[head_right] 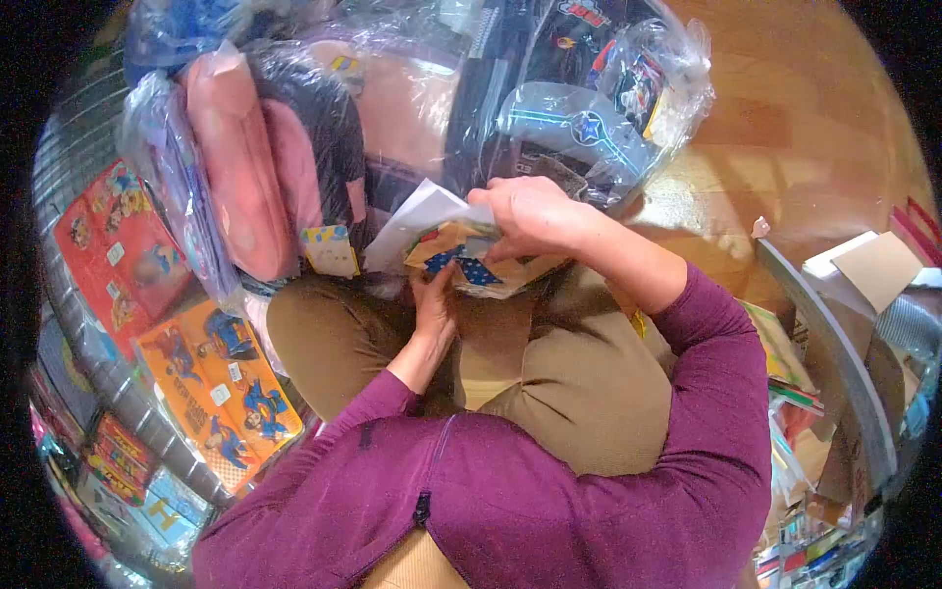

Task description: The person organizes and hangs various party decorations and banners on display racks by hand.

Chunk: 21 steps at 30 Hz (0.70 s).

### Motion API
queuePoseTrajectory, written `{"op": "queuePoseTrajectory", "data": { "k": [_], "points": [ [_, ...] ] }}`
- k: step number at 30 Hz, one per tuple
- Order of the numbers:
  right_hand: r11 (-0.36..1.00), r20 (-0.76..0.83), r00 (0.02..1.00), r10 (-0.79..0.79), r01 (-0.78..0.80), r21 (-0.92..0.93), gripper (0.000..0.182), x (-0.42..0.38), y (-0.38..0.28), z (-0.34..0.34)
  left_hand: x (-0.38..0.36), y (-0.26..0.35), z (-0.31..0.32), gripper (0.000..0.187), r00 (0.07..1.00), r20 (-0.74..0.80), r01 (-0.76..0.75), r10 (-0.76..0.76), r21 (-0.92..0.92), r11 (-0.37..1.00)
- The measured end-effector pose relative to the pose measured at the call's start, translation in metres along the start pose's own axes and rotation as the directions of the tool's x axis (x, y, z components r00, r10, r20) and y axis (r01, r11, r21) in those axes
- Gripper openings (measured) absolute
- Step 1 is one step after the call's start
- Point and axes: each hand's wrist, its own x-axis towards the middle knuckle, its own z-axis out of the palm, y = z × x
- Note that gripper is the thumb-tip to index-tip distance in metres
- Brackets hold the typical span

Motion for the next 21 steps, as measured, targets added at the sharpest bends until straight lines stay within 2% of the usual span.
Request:
{"op": "queuePoseTrajectory", "data": {
  "k": [1,3,5,9,11,13,15,17,18,19,21],
  "points": [
    [0.999,-0.020,0.999,-0.046,0.046,0.025,0.049,-0.001,0.001,-0.001,-0.003,0.002,0.002,0.056,1.000,-0.011,0.007,-0.007,0.002,1.000],
    [0.998,0.020,0.999,-0.033,0.031,0.060,0.048,-0.002,0.003,-0.007,-0.009,0.008,0.006,0.054,1.000,-0.016,0.015,-0.015,-0.007,1.000],
    [0.987,0.152,0.988,0.012,-0.036,0.156,0.049,-0.001,0.006,-0.018,-0.012,0.014,0.006,0.052,1.000,-0.017,0.020,-0.020,-0.015,1.000],
    [0.971,0.205,0.978,-0.048,-0.003,0.240,0.044,0.000,0.006,-0.029,-0.020,0.032,0.002,0.050,0.990,0.010,0.144,-0.144,0.035,0.989],
    [0.973,0.195,0.980,-0.049,0.002,0.233,0.037,0.004,0.008,-0.027,-0.019,0.035,-0.005,0.048,0.990,0.019,0.137,-0.137,0.009,0.991],
    [0.975,0.021,0.996,-0.089,0.083,0.207,0.032,0.009,0.009,-0.025,-0.022,0.040,-0.002,0.046,0.990,0.026,0.137,-0.137,0.006,0.991],
    [0.970,0.030,0.996,-0.088,0.078,0.232,0.026,0.013,0.002,-0.031,-0.027,0.043,0.002,0.045,0.991,0.033,0.128,-0.127,-0.010,0.992],
    [0.985,0.039,0.999,-0.034,0.027,0.169,0.021,0.016,-0.006,-0.033,-0.034,0.043,0.002,0.037,0.999,-0.002,0.054,-0.054,0.054,0.997],
    [0.979,0.020,0.999,-0.043,0.038,0.199,0.018,0.015,-0.007,-0.033,-0.037,0.041,-0.006,0.034,0.990,-0.110,0.106,-0.091,0.140,0.985],
    [0.980,0.027,0.998,-0.051,0.045,0.194,0.018,0.013,-0.007,-0.029,-0.044,0.049,-0.006,0.034,0.989,-0.116,0.102,-0.087,0.131,0.986],
    [0.905,-0.099,0.995,-0.011,0.052,0.422,0.017,0.005,-0.006,-0.022,-0.062,0.073,0.003,0.032,0.993,-0.102,0.012,0.050,0.531,0.847]
  ]
}}
